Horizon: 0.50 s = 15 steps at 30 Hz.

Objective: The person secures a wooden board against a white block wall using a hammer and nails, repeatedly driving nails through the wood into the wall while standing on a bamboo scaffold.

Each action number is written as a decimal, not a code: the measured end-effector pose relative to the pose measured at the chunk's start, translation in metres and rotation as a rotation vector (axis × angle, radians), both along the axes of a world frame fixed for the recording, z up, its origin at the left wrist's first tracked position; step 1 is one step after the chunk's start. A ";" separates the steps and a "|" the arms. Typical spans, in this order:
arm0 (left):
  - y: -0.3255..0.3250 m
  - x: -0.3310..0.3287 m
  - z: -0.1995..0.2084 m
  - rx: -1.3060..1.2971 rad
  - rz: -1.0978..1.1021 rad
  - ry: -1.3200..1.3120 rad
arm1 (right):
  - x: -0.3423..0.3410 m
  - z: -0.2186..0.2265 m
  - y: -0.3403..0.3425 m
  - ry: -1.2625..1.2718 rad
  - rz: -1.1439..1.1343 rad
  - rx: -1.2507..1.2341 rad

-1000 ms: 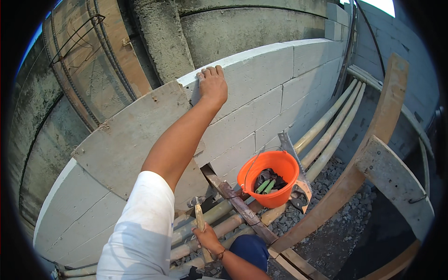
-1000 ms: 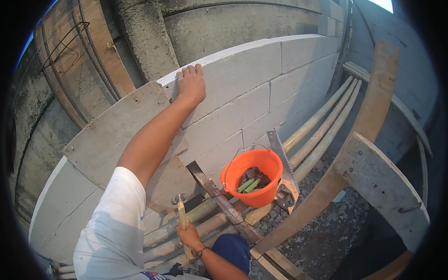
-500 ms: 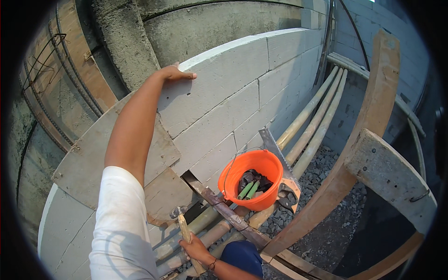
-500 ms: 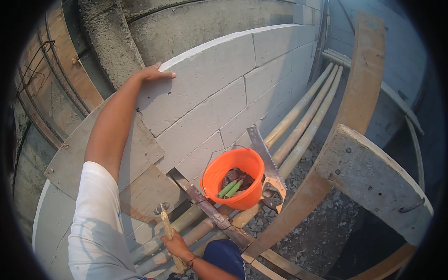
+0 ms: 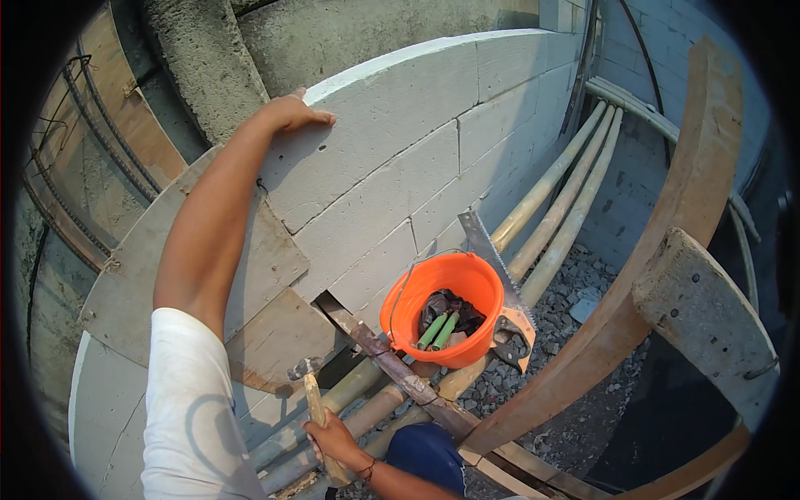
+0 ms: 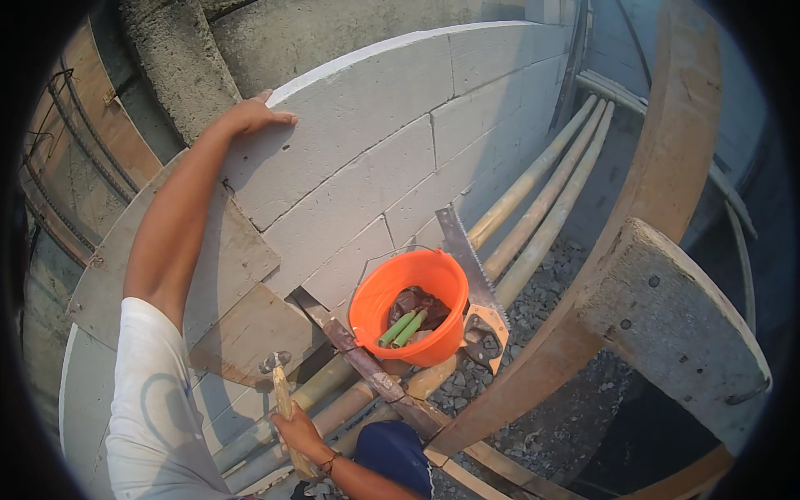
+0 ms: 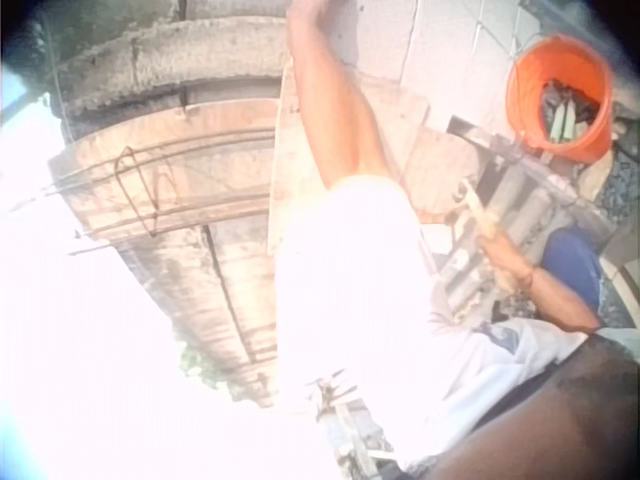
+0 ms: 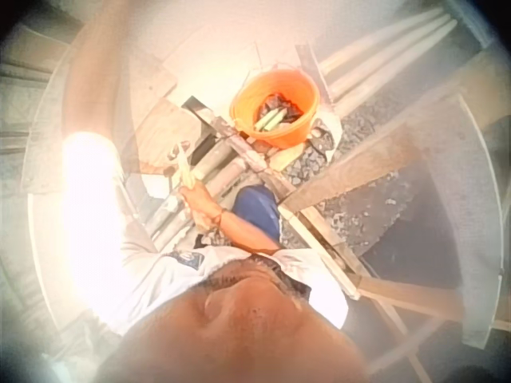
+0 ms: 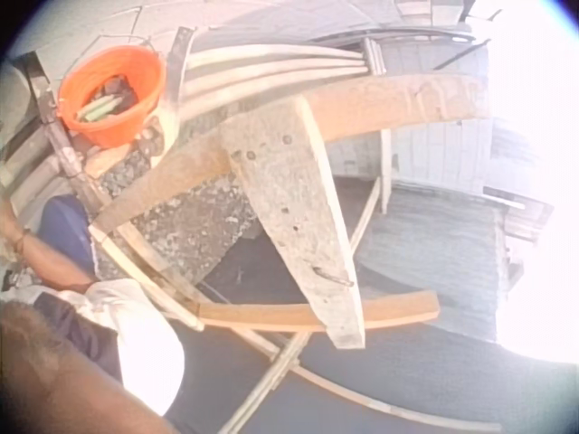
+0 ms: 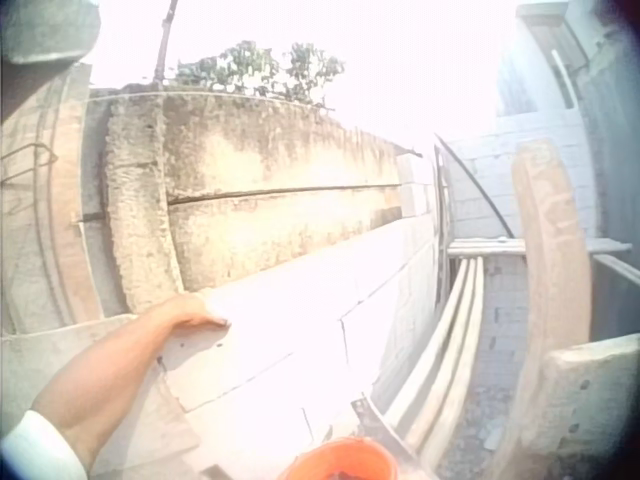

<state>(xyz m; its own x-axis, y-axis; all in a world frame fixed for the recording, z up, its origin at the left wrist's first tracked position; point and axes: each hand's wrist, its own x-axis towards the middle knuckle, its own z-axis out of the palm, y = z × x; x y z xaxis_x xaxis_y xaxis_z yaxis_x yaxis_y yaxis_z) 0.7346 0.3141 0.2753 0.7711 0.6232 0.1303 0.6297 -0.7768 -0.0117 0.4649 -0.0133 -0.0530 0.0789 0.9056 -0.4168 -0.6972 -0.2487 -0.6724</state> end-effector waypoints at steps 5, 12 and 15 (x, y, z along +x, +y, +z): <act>-0.001 0.003 -0.001 0.019 0.007 -0.006 | -0.005 -0.010 -0.001 0.033 -0.008 0.017; -0.011 -0.003 -0.006 0.110 0.069 -0.023 | -0.003 -0.013 -0.002 -0.003 0.005 -0.001; -0.043 -0.011 -0.008 0.176 0.102 -0.017 | -0.003 -0.020 -0.002 -0.041 0.008 -0.007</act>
